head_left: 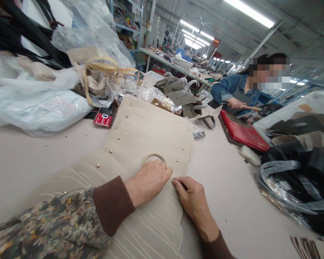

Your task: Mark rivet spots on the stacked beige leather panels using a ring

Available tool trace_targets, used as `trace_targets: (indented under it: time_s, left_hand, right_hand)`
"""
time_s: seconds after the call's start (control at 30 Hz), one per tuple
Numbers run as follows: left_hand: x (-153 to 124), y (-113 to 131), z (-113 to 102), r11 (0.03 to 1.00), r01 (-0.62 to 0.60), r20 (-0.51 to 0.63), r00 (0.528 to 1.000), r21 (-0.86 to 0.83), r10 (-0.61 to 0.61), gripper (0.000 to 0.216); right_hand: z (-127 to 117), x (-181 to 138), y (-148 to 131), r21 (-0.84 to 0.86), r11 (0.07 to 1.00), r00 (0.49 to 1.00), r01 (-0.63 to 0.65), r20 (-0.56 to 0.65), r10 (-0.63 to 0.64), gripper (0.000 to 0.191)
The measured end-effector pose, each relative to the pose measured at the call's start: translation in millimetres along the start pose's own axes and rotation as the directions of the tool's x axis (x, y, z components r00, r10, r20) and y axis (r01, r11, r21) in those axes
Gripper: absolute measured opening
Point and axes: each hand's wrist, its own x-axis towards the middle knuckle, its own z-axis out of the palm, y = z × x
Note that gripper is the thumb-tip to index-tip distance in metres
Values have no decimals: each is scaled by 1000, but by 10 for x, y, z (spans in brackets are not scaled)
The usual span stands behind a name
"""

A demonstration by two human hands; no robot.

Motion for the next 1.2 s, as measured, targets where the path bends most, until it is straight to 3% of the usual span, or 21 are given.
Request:
trace_targets:
  time_s: [0.13, 0.3, 0.37, 0.43, 0.53, 0.6, 0.7, 0.93, 1.0, 1.07, 1.13, 1.2]
  left_hand:
    - [-3, -56, -36, 999, -11, -34, 999, -39, 10, 18]
    - [0, -102, -33, 990, -52, -102, 994, -134, 39, 15]
    - [2, -96, -20, 977, -88, -134, 989, -194, 62, 14]
    - [1, -83, 3, 962, -124, -167, 982, -244, 84, 14]
    - [-7, -65, 53, 949, -163, -223, 969, -271, 103, 27]
    - [-13, -53, 81, 949, -162, -249, 964, -272, 94, 38]
    - [-16, -30, 87, 943, -147, -237, 968, -298, 76, 36]
    - [0, -14, -2, 937, -101, -142, 988, -335, 56, 14]
    - [11, -29, 3, 946, -97, -158, 986, -310, 49, 6]
    - [23, -37, 12, 956, -104, -186, 981, -273, 54, 10]
    - [31, -25, 10, 965, -113, -210, 976, -238, 63, 12]
    - [28, 4, -5, 968, -129, -231, 970, -214, 78, 13]
  right_hand:
    - [-92, 35, -20, 12, 998, 993, -59, 101, 58, 18]
    - [-202, 35, -18, -33, 999, 962, -29, 270, 37, 45]
    - [-204, 40, -16, 53, 997, 981, -53, 190, 42, 42]
    - [-197, 46, -26, 190, 981, 999, -35, 31, 29, 28]
    - [-192, 56, -71, 304, 944, 983, 130, -163, -83, 16]
    - [-188, 62, -113, 271, 927, 955, 260, -212, -206, 16]
    - [-160, 72, -163, 176, 905, 912, 388, -218, -348, 18]
    - [-43, 57, -159, -61, 909, 855, 413, -319, -410, 19]
    - [-28, 41, -169, -68, 916, 853, 395, -345, -393, 18]
    - [-20, 28, -197, -2, 941, 882, 337, -350, -317, 17]
    - [-13, 32, -228, 183, 964, 942, 191, -310, -127, 13]
    - [-10, 60, -235, 444, 895, 974, -39, -185, 134, 11]
